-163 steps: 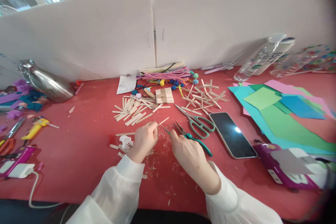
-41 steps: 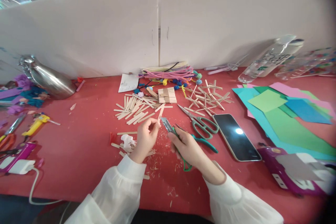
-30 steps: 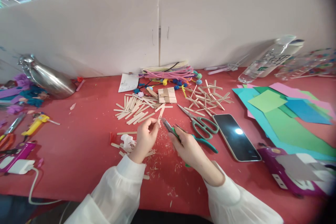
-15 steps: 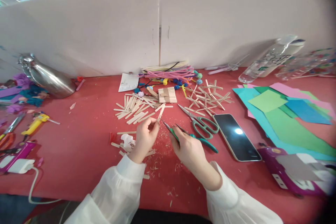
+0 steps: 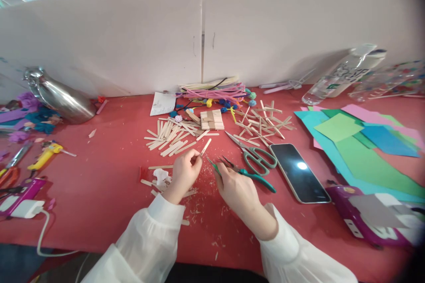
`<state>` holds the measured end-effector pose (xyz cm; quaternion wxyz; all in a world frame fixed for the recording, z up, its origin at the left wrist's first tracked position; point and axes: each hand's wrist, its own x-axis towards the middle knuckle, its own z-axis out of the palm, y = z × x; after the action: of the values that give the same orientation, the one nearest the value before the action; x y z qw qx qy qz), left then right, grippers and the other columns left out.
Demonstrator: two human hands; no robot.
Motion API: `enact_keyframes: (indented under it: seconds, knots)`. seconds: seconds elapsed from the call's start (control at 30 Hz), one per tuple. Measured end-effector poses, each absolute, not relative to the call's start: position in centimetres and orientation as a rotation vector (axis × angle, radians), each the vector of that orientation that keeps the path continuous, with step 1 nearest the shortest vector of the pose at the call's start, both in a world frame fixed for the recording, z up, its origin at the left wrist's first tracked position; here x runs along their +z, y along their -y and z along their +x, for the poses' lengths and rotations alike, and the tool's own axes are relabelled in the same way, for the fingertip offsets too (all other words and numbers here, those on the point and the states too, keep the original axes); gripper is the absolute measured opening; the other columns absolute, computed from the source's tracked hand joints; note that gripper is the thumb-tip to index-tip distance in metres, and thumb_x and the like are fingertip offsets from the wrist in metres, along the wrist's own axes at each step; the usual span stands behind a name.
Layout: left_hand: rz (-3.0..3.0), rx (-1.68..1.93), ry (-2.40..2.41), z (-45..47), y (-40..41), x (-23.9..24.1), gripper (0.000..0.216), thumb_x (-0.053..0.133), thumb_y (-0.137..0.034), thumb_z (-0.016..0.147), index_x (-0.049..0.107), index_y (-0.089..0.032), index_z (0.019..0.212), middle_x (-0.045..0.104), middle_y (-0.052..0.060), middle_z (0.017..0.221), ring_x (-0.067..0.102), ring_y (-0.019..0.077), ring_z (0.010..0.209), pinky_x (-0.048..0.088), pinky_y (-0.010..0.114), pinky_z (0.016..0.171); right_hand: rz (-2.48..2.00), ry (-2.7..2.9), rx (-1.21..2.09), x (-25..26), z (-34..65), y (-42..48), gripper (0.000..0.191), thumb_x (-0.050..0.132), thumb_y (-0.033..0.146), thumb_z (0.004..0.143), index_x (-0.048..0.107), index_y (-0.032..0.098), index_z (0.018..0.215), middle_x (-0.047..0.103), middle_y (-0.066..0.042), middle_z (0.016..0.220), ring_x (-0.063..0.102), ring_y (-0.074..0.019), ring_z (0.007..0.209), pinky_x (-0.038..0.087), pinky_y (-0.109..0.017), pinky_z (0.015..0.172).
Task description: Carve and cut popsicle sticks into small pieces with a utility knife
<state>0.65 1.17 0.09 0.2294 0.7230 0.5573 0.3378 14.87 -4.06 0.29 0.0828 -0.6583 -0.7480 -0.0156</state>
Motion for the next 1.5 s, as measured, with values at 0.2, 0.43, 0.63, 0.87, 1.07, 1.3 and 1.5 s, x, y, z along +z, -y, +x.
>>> enact_keyframes:
  seconds: [0.2, 0.43, 0.63, 0.87, 1.07, 1.3, 1.5]
  knots:
    - [1.993, 0.841, -1.552, 0.4, -1.4, -0.4, 0.012, 0.043, -0.018, 0.077, 0.051, -0.018, 0.067, 0.045, -0.004, 0.052, 0.04, 0.0107, 0.046, 0.03, 0.021, 0.05, -2.104, 2.366, -0.074, 0.8, 14.1, 4.3, 0.021, 0.039, 0.002, 0.082, 0.055, 0.016, 0.081, 0.064, -0.006, 0.06, 0.066, -0.0183, 0.05, 0.024, -0.023, 0.038]
    - [1.908, 0.84, -1.517, 0.1, -1.8, -1.1, 0.013, 0.043, -0.019, 0.076, 0.047, -0.018, 0.063, 0.046, -0.004, 0.054, 0.042, 0.0102, 0.048, 0.032, 0.02, 0.052, -2.055, 2.428, -0.165, -0.1, 13.8, 4.2, 0.026, 0.038, 0.0, 0.081, 0.055, 0.015, 0.094, 0.064, -0.008, 0.068, 0.066, -0.0179, 0.057, 0.035, -0.022, 0.042]
    - [1.849, 0.819, -1.513, -0.1, -1.9, -1.1, 0.013, 0.044, -0.018, 0.074, 0.044, -0.018, 0.061, 0.043, -0.005, 0.053, 0.042, 0.0099, 0.05, 0.033, 0.02, 0.052, -2.058, 2.417, -0.135, -0.2, 13.9, 4.1, 0.027, 0.043, 0.001, 0.08, 0.054, 0.016, 0.101, 0.065, -0.008, 0.071, 0.066, -0.0169, 0.059, 0.033, -0.023, 0.043]
    - [1.704, 0.931, -1.496, -0.2, -2.1, -0.6, 0.015, 0.046, -0.022, 0.075, 0.044, -0.019, 0.061, 0.04, -0.006, 0.053, 0.039, 0.0094, 0.048, 0.032, 0.02, 0.049, -2.049, 2.214, -0.034, 0.9, 15.3, 3.8, 0.018, 0.044, 0.02, 0.087, 0.059, 0.02, 0.097, 0.068, -0.005, 0.071, 0.065, -0.015, 0.056, 0.023, -0.024, 0.04]
    - [1.664, 1.035, -1.467, 0.0, -1.9, -0.1, 0.014, 0.047, -0.024, 0.078, 0.052, -0.018, 0.066, 0.045, -0.005, 0.055, 0.04, 0.0094, 0.049, 0.034, 0.02, 0.05, -1.876, 2.175, -0.006, 1.0, 15.5, 3.9, 0.028, 0.041, 0.035, 0.09, 0.062, 0.02, 0.1, 0.069, -0.004, 0.076, 0.064, -0.0153, 0.059, 0.024, -0.025, 0.043]
    - [1.701, 1.094, -1.45, 0.1, -1.5, 0.3, 0.017, 0.048, -0.028, 0.08, 0.052, -0.018, 0.066, 0.045, -0.003, 0.058, 0.04, 0.0099, 0.053, 0.035, 0.02, 0.052, -1.87, 2.12, -0.069, 0.6, 15.7, 3.8, 0.031, 0.049, 0.036, 0.087, 0.062, 0.023, 0.112, 0.07, -0.005, 0.087, 0.064, -0.0165, 0.066, 0.032, -0.025, 0.049]
    - [1.745, 1.12, -1.455, 0.2, -1.4, 0.5, 0.018, 0.047, -0.027, 0.08, 0.05, -0.018, 0.065, 0.044, -0.003, 0.057, 0.041, 0.0105, 0.055, 0.036, 0.021, 0.054, -1.899, 2.111, -0.094, 0.7, 15.7, 3.9, 0.033, 0.048, 0.037, 0.087, 0.062, 0.025, 0.114, 0.069, -0.004, 0.083, 0.063, -0.0158, 0.064, 0.031, -0.026, 0.047]
